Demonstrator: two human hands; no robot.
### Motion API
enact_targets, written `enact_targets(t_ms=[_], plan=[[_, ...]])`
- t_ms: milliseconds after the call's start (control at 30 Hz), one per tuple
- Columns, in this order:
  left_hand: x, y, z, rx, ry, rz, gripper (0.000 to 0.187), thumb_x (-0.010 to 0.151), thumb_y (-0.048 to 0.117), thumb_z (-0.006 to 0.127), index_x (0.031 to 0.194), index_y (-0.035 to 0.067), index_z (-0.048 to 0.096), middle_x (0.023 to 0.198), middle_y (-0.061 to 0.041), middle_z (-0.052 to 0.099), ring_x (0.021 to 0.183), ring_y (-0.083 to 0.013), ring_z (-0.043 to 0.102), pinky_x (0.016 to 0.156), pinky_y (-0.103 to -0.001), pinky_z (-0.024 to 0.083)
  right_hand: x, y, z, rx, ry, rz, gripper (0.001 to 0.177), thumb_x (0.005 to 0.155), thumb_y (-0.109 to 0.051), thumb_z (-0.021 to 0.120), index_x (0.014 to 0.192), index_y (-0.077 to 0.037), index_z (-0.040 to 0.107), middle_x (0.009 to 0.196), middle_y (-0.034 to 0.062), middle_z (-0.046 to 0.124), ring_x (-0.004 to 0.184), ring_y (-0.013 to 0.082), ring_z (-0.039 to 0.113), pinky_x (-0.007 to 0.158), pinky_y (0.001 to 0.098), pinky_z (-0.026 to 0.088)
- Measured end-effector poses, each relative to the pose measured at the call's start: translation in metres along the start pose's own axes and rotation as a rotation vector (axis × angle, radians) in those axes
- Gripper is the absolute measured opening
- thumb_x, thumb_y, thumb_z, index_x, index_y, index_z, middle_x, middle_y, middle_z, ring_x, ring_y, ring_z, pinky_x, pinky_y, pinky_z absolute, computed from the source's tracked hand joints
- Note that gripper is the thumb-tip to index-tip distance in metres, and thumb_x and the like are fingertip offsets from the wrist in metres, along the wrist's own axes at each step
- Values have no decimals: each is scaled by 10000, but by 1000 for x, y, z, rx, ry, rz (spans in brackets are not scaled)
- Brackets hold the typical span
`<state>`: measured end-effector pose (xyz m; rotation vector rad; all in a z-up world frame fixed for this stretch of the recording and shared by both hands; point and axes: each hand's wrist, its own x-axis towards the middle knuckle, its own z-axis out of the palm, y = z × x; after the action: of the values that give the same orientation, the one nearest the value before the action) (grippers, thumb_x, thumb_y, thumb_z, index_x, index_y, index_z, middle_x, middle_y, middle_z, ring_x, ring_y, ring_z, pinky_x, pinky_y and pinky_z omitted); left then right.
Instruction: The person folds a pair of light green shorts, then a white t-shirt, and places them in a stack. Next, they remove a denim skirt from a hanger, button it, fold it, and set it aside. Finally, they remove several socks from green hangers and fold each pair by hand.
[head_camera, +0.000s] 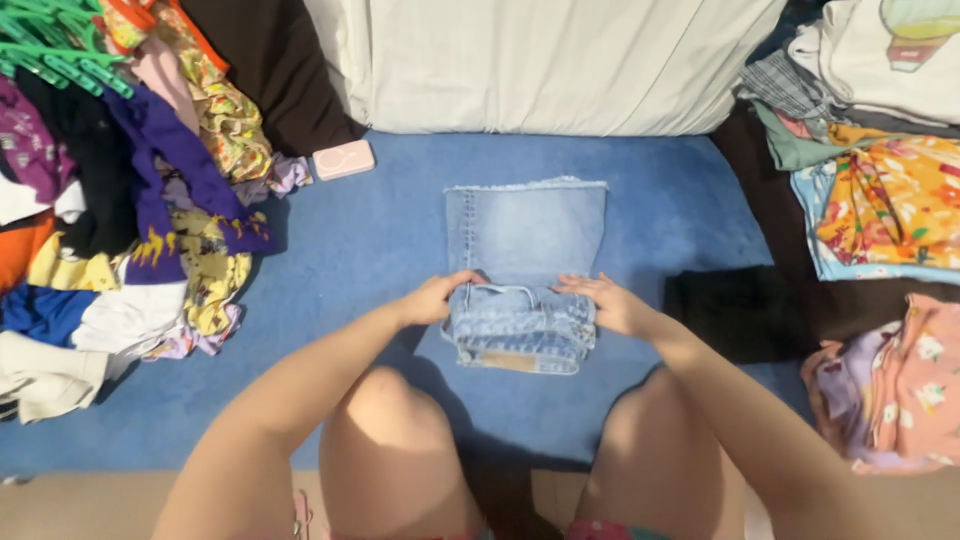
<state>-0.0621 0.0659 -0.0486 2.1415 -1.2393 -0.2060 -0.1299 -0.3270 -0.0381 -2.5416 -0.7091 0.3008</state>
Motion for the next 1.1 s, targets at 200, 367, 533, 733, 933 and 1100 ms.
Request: enact_targets(t_ms=[200,367,533,733,933,1100], plan=[[-20,-24,37,-719,-28,-383,425,961,209,627,1355,49,611,1222,-46,714,1110,-154,628,963,-321,501,-17,29,44,453,134,110,411,918,-265,607,1280,-86,681,1165,108,781,1096,209,719,952,331,514],[4,-20,46,-861,-6,-1025,451,1009,460,540,1234,75,612,1012,8,661,780,-139,520,686,-356,437,14,1,53,383,323,746,557,967,-561,642,894,-25,774,784,217,725,819,356,718,754,428,546],[22,-54,86,-277,187,-992,482,1061,436,536,1098,-16,699,933,-188,656,864,-355,597,762,-506,456,29,-29,69,28,584,775,605,999,-595,500,898,-66,776,817,252,710,831,458,687,762,530,532],[17,16,45,-7,366,-1027,386,977,267,574,1238,-18,558,1233,-281,615,1190,-466,608,1014,-500,491,26,-77,54,-118,701,766,531,1075,-519,467,946,-68,716,868,262,717,852,469,690,792,558,534],[48,95,-11,440,520,-528,659,969,255,549,1572,95,337,1657,-155,245,1561,-361,194,1228,-609,189,48,-105,21,-443,758,433,485,1017,-354,519,1454,-143,511,1574,102,393,1484,317,363,1171,584,320],[89,76,53,486,337,-689,678,1072,469,349,1633,126,180,1716,-113,60,1574,-371,-45,1187,-719,-60,82,-86,44,-536,592,304,581,1063,-383,405,1619,-239,313,1725,50,192,1586,349,162,1222,693,89]])
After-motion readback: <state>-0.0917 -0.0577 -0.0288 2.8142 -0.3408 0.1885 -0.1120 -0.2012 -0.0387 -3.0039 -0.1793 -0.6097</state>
